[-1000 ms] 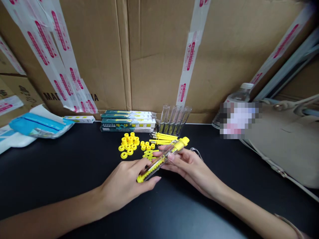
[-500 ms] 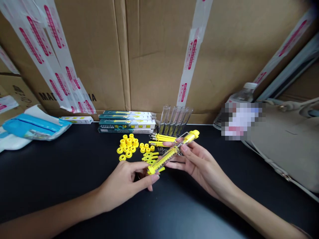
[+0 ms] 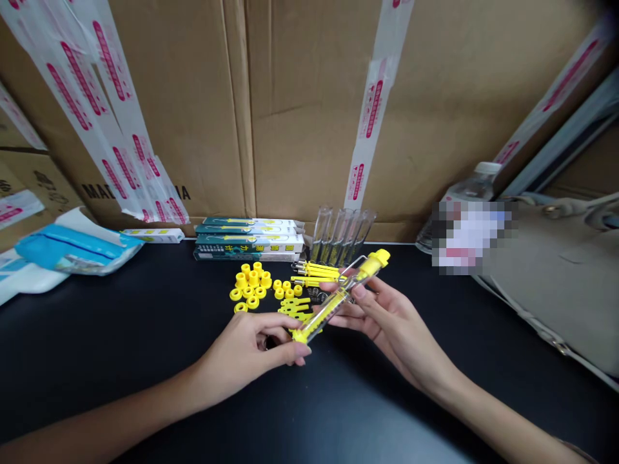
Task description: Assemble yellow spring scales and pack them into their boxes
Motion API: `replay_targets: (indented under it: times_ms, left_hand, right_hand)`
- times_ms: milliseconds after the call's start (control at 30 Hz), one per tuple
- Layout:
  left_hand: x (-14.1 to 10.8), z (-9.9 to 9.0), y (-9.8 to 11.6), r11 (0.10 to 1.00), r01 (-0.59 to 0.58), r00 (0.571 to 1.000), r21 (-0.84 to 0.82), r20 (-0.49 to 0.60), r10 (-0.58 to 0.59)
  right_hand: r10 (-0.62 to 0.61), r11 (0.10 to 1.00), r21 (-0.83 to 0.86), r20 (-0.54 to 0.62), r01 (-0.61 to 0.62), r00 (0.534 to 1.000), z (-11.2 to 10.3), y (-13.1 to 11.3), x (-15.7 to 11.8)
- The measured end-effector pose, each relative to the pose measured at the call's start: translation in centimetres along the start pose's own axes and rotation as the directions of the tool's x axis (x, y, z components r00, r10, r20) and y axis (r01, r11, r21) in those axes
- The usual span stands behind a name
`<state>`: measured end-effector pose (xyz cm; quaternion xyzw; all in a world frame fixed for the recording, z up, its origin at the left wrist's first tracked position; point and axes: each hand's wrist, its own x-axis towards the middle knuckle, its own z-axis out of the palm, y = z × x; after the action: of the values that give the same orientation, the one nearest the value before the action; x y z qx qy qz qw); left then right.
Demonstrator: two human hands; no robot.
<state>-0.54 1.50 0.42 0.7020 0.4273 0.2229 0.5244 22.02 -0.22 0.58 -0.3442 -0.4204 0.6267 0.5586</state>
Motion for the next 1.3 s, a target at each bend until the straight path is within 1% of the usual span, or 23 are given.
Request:
replay_targets:
  times_ms: [233,367,433,567,667,833,933,1067,1200,1300]
  left_hand:
    - [-0.03,-0.11,-0.30,0.998,0.047,0.999,0.035,0.004,-0.047]
    - [0.03,-0.13,-0.36,0.997,0.049,0.999,0.053,0.011,-0.050]
    - [-0.04,-0.16,-0.21,0.997,0.040,0.999,0.060,0.029,-0.042]
    - [-0.30,-0.20,0.14,0.995,-0.011,0.997,0.103,0.072,0.003]
    - [-0.43,-0.14,0.20,0.988,-0.067,0.996,0.142,0.068,0.058]
    - [-0.40,0.00,0.12,0.982,-0.067,0.996,0.174,0.061,0.057]
    - [-0.35,0.00,0.09,0.983,-0.073,0.996,0.167,0.067,0.063]
    - [-0.32,-0.05,0.10,0.974,-0.122,0.991,0.189,0.077,0.109]
    - [-0.24,-0.10,0.07,0.975,-0.089,0.995,0.205,0.068,0.077]
    - [-0.24,-0.09,-0.06,0.976,-0.064,0.997,0.209,0.065,0.051]
  right_hand:
    - [-0.014,0.999,-0.047,-0.022,0.013,1.000,-0.26,-0.06,0.02]
    - [-0.037,0.999,-0.008,-0.044,0.037,0.998,-0.40,-0.01,0.04]
    - [-0.026,1.000,0.012,-0.047,0.026,0.999,-0.33,-0.10,-0.05]
    - [0.030,0.999,0.039,-0.051,-0.028,0.998,-0.12,-0.44,-0.18]
    - [0.069,0.997,0.034,-0.060,-0.067,0.996,-0.09,-0.51,-0.09]
    - [0.116,0.993,0.005,-0.055,-0.116,0.992,-0.04,-0.41,-0.05]
    - [0.163,0.986,0.037,-0.044,-0.161,0.986,0.03,-0.56,-0.16]
    - [0.235,0.969,0.085,-0.034,-0.231,0.971,0.07,-0.71,-0.18]
    - [0.283,0.954,0.109,-0.014,-0.280,0.959,0.15,-0.74,-0.20]
    - [0.297,0.946,0.124,0.038,-0.299,0.954,0.33,-0.76,-0.47]
